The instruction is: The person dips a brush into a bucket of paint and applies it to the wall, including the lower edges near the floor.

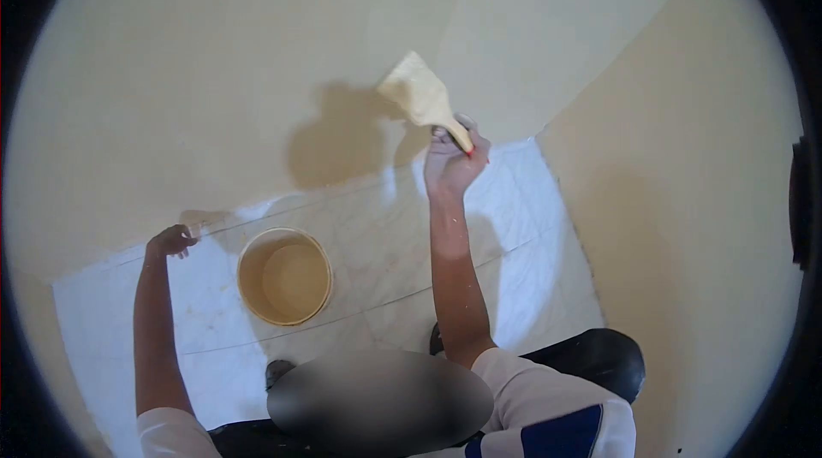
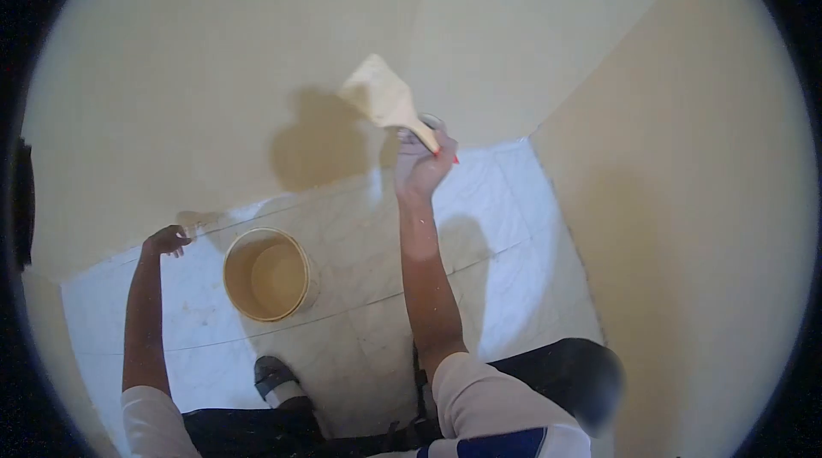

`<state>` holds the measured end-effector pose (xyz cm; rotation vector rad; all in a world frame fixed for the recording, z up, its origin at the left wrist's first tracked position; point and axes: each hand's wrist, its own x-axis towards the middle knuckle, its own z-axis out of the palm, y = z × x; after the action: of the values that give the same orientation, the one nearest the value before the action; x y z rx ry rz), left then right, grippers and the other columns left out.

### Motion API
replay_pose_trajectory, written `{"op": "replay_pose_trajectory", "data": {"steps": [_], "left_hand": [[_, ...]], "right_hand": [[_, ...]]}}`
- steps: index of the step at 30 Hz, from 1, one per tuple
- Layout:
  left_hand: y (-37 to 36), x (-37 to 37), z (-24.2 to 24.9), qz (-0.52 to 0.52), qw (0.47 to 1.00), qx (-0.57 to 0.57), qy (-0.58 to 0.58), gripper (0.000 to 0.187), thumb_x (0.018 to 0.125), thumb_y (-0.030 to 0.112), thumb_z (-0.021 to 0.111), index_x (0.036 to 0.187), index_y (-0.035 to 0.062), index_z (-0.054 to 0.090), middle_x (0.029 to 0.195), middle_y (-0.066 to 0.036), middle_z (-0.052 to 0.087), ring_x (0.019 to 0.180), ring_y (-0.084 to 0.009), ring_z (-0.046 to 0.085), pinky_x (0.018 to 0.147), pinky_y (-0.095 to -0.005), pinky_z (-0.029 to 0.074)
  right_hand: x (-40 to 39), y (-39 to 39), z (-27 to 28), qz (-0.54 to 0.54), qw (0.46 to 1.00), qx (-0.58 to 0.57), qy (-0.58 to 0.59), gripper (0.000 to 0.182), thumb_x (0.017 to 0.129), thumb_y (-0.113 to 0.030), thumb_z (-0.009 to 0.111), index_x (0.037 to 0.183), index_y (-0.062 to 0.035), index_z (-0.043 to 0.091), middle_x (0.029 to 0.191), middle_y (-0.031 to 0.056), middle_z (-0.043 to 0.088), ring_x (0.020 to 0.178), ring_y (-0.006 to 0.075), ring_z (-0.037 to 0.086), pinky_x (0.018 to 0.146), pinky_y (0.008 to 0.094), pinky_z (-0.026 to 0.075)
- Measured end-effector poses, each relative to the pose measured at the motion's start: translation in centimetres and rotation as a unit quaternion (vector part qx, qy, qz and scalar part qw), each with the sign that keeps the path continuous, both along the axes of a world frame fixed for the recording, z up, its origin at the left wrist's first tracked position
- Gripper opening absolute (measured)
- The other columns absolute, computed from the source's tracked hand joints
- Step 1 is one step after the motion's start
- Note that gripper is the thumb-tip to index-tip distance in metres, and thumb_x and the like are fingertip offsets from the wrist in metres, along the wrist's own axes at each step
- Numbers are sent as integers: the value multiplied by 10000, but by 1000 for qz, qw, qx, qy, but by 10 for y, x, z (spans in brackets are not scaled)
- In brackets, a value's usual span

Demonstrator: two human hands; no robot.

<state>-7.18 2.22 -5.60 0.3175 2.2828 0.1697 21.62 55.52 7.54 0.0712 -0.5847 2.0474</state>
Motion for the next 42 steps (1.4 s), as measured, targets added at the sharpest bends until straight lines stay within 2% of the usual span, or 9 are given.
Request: {"op": "replay_pose_trajectory", "data": {"steps": [3, 5, 8, 12, 16, 23, 29, 35, 42], "left_hand": [[-5, -3, 4, -21, 998, -54, -19, 449, 906, 458, 609, 1069, 43, 558, 799, -140, 717, 689, -234, 705, 563, -368, 533], [-19, 7, 7, 1, 997, -77, -4, 446, 907, 447, 613, 1073, 37, 553, 811, -144, 717, 698, -243, 702, 572, -377, 529], [-53, 11, 19, 23, 992, -120, -13, 451, 910, 443, 613, 1077, 31, 542, 819, -147, 717, 710, -248, 701, 589, -386, 531], [-57, 12, 24, 31, 987, -154, -36, 444, 917, 433, 607, 1084, 29, 527, 820, -145, 716, 704, -242, 698, 602, -384, 539], [-51, 15, 37, 31, 993, -111, -16, 414, 927, 414, 598, 1077, 33, 536, 824, -145, 715, 685, -233, 693, 602, -375, 542], [-21, 10, 23, 18, 996, -88, -17, 393, 928, 395, 601, 1078, 36, 542, 809, -138, 711, 667, -220, 686, 569, -359, 530], [-32, 7, 25, 18, 997, -73, -16, 391, 928, 386, 602, 1086, 33, 542, 781, -137, 706, 641, -217, 680, 541, -357, 523], [-34, 4, 21, 14, 997, -78, -13, 393, 925, 384, 606, 1083, 30, 544, 773, -138, 705, 626, -217, 676, 536, -361, 523], [-28, 4, 22, -2, 997, -83, -5, 408, 937, 421, 585, 1066, 37, 536, 787, -139, 707, 641, -221, 679, 566, -363, 542]], "right_hand": [[20, 13, -62, -85, 994, -64, -38, 391, 867, -278, 497, 1075, 34, 609, 975, 133, 655, 827, 239, 618, 801, 344, 475], [46, 23, -110, -122, 987, -63, -86, 419, 890, -300, 467, 1099, 37, 600, 1047, 143, 662, 937, 255, 643, 868, 342, 484], [54, 24, -152, -169, 963, -124, -170, 427, 907, -307, 446, 1126, 30, 591, 1094, 152, 651, 1002, 274, 645, 897, 350, 490], [47, 20, -195, -182, 947, -98, -246, 332, 938, -220, 426, 1099, 23, 585, 1123, 157, 623, 1051, 305, 643, 906, 334, 503], [36, 11, -202, -212, 932, -70, -285, 254, 940, -175, 460, 1028, 15, 603, 1039, 134, 632, 926, 290, 687, 789, 292, 534], [28, 8, -226, -220, 908, -51, -354, 239, 931, -158, 463, 966, 13, 627, 977, 108, 643, 861, 263, 700, 729, 285, 523], [20, 3, -208, -212, 915, -66, -338, 237, 931, -175, 473, 970, -1, 629, 990, 98, 634, 850, 265, 703, 723, 278, 514], [8, 11, -218, -223, 902, -46, -368, 243, 931, -181, 475, 973, 3, 627, 962, 77, 612, 817, 219, 658, 712, 289, 505], [10, 18, -171, -198, 941, -50, -268, 244, 941, -180, 480, 976, 12, 626, 952, 84, 604, 839, 205, 639, 766, 288, 491]]}}
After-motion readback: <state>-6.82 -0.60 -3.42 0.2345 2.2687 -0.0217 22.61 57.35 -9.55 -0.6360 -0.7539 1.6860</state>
